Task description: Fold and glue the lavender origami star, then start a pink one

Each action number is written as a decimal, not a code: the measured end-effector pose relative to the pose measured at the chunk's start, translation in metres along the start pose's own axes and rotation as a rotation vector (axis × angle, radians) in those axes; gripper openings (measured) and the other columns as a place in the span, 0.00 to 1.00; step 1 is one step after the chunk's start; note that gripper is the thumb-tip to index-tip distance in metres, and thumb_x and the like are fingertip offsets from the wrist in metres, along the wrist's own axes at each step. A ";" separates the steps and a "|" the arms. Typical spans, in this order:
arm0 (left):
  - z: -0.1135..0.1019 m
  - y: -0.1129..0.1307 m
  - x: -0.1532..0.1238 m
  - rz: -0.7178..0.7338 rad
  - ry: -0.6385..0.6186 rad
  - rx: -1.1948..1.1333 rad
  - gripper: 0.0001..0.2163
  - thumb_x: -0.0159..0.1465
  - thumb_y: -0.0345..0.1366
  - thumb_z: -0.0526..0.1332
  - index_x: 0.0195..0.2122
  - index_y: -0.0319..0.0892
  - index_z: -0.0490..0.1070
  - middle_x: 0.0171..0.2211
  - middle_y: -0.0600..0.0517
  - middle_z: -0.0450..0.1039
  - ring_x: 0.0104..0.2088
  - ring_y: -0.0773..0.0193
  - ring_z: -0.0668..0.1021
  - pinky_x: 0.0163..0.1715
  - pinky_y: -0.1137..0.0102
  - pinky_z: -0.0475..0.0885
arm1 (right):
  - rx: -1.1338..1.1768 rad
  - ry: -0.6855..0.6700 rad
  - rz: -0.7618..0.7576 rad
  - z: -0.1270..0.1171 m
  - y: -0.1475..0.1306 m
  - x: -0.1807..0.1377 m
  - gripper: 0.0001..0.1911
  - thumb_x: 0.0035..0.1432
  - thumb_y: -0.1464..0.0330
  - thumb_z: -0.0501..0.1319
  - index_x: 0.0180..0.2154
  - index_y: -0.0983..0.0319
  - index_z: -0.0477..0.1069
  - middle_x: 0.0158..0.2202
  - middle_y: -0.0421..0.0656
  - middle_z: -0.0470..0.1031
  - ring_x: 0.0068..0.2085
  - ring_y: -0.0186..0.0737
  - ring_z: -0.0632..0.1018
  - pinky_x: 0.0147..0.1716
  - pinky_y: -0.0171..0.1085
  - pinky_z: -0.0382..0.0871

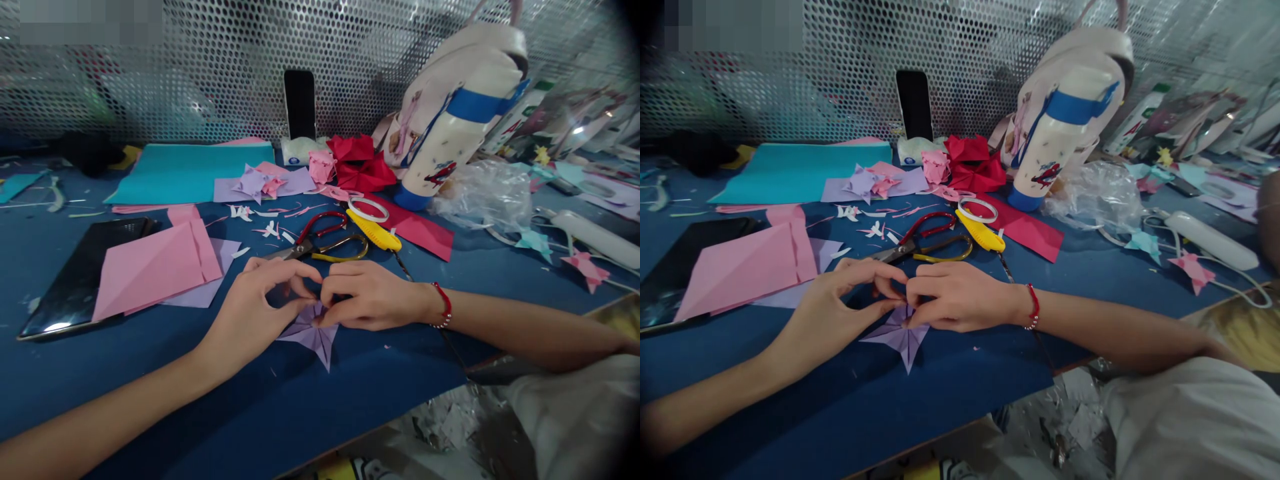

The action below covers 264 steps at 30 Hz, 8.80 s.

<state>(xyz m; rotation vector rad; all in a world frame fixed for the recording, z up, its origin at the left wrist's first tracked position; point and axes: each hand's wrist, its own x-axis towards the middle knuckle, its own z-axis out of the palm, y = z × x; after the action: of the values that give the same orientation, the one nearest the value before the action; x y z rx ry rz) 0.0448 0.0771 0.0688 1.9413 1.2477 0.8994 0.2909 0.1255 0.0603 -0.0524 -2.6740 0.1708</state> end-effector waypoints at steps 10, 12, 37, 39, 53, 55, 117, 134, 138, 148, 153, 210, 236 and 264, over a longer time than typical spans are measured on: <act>-0.002 0.001 0.002 0.045 -0.069 -0.033 0.09 0.62 0.33 0.63 0.43 0.51 0.75 0.29 0.60 0.80 0.37 0.58 0.78 0.46 0.60 0.65 | -0.021 -0.023 0.006 0.000 0.000 0.001 0.14 0.80 0.73 0.57 0.48 0.59 0.82 0.42 0.43 0.77 0.41 0.40 0.71 0.41 0.38 0.66; -0.002 -0.001 0.002 0.049 -0.075 -0.046 0.10 0.63 0.32 0.63 0.44 0.52 0.75 0.29 0.60 0.80 0.38 0.58 0.78 0.45 0.60 0.65 | -0.028 -0.031 0.010 0.001 0.000 0.000 0.14 0.80 0.72 0.57 0.48 0.59 0.82 0.42 0.43 0.77 0.41 0.39 0.70 0.42 0.38 0.65; 0.004 -0.004 0.004 -0.063 -0.017 -0.087 0.12 0.58 0.34 0.68 0.44 0.51 0.79 0.27 0.63 0.77 0.32 0.64 0.78 0.42 0.63 0.66 | -0.009 -0.019 0.002 0.002 0.001 0.000 0.11 0.79 0.72 0.59 0.49 0.59 0.82 0.42 0.43 0.77 0.41 0.39 0.71 0.42 0.39 0.66; 0.004 -0.004 0.004 -0.067 -0.025 -0.102 0.14 0.58 0.34 0.68 0.45 0.51 0.78 0.26 0.63 0.77 0.31 0.64 0.78 0.41 0.65 0.68 | -0.013 -0.027 0.007 0.002 0.001 -0.001 0.12 0.79 0.73 0.59 0.49 0.59 0.82 0.43 0.43 0.77 0.41 0.39 0.71 0.42 0.39 0.66; 0.003 -0.004 0.004 -0.040 -0.100 -0.139 0.10 0.61 0.34 0.65 0.43 0.49 0.78 0.27 0.62 0.81 0.30 0.67 0.81 0.34 0.71 0.72 | -0.006 0.029 -0.023 -0.001 0.000 0.003 0.17 0.82 0.71 0.53 0.49 0.61 0.83 0.40 0.44 0.77 0.39 0.40 0.70 0.40 0.39 0.67; 0.002 -0.004 0.004 -0.026 -0.103 -0.129 0.08 0.62 0.35 0.65 0.42 0.49 0.78 0.29 0.61 0.83 0.31 0.65 0.83 0.35 0.70 0.73 | -0.013 0.016 -0.016 -0.001 0.000 0.001 0.16 0.81 0.71 0.55 0.49 0.60 0.82 0.40 0.43 0.77 0.40 0.40 0.70 0.41 0.39 0.67; -0.003 -0.016 0.006 0.211 -0.088 0.230 0.04 0.64 0.32 0.66 0.38 0.49 0.76 0.37 0.56 0.82 0.41 0.57 0.81 0.44 0.63 0.68 | -0.042 0.026 0.040 0.006 0.009 0.012 0.19 0.83 0.59 0.55 0.43 0.57 0.81 0.44 0.43 0.75 0.44 0.40 0.70 0.46 0.38 0.66; -0.019 -0.025 -0.036 0.790 -0.145 0.598 0.16 0.85 0.41 0.49 0.58 0.46 0.75 0.44 0.52 0.79 0.45 0.56 0.75 0.51 0.60 0.66 | -0.095 -0.065 0.061 -0.001 0.004 0.013 0.19 0.84 0.60 0.53 0.44 0.58 0.79 0.45 0.43 0.76 0.43 0.40 0.69 0.45 0.39 0.64; -0.018 -0.028 -0.036 0.777 -0.146 0.624 0.17 0.84 0.42 0.48 0.57 0.45 0.76 0.45 0.51 0.75 0.46 0.54 0.73 0.51 0.59 0.65 | -0.101 -0.059 0.061 -0.003 0.002 0.014 0.18 0.84 0.61 0.54 0.44 0.58 0.79 0.44 0.43 0.76 0.43 0.41 0.68 0.45 0.40 0.64; -0.022 -0.028 -0.031 0.724 -0.224 0.556 0.17 0.84 0.39 0.48 0.60 0.48 0.77 0.46 0.50 0.73 0.45 0.55 0.72 0.49 0.59 0.62 | 0.155 0.017 0.174 0.002 0.003 0.010 0.08 0.78 0.67 0.64 0.42 0.59 0.81 0.46 0.44 0.75 0.46 0.40 0.74 0.49 0.40 0.69; -0.027 -0.029 -0.028 0.638 -0.265 0.456 0.15 0.82 0.38 0.53 0.60 0.54 0.78 0.49 0.51 0.75 0.47 0.56 0.74 0.48 0.60 0.64 | 0.407 0.076 0.328 0.007 0.003 0.011 0.04 0.74 0.65 0.70 0.44 0.59 0.80 0.48 0.44 0.75 0.50 0.41 0.76 0.53 0.40 0.71; -0.028 -0.030 -0.018 0.346 -0.115 0.226 0.13 0.79 0.42 0.60 0.40 0.52 0.83 0.41 0.55 0.85 0.43 0.61 0.82 0.47 0.63 0.70 | 0.196 -0.323 0.569 0.004 0.006 0.033 0.20 0.75 0.52 0.66 0.36 0.59 0.72 0.38 0.37 0.76 0.37 0.36 0.72 0.31 0.36 0.49; -0.012 -0.014 -0.003 0.137 -0.053 0.171 0.10 0.70 0.44 0.66 0.35 0.50 0.85 0.31 0.55 0.85 0.32 0.61 0.80 0.37 0.65 0.71 | 0.480 -0.277 0.546 -0.011 0.016 0.029 0.10 0.72 0.63 0.69 0.39 0.60 0.73 0.35 0.36 0.75 0.34 0.35 0.71 0.36 0.35 0.58; 0.001 -0.005 -0.003 0.046 -0.046 0.160 0.04 0.62 0.41 0.67 0.32 0.50 0.78 0.32 0.61 0.83 0.32 0.62 0.75 0.43 0.61 0.61 | 0.326 -0.240 0.573 -0.003 0.007 0.028 0.18 0.68 0.57 0.73 0.37 0.60 0.70 0.35 0.37 0.74 0.33 0.34 0.70 0.33 0.35 0.55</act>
<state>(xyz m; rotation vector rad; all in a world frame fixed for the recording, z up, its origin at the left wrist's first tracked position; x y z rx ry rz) 0.0422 0.0754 0.0633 2.1110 1.2870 0.7932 0.2678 0.1351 0.0746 -0.7350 -2.7531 0.8344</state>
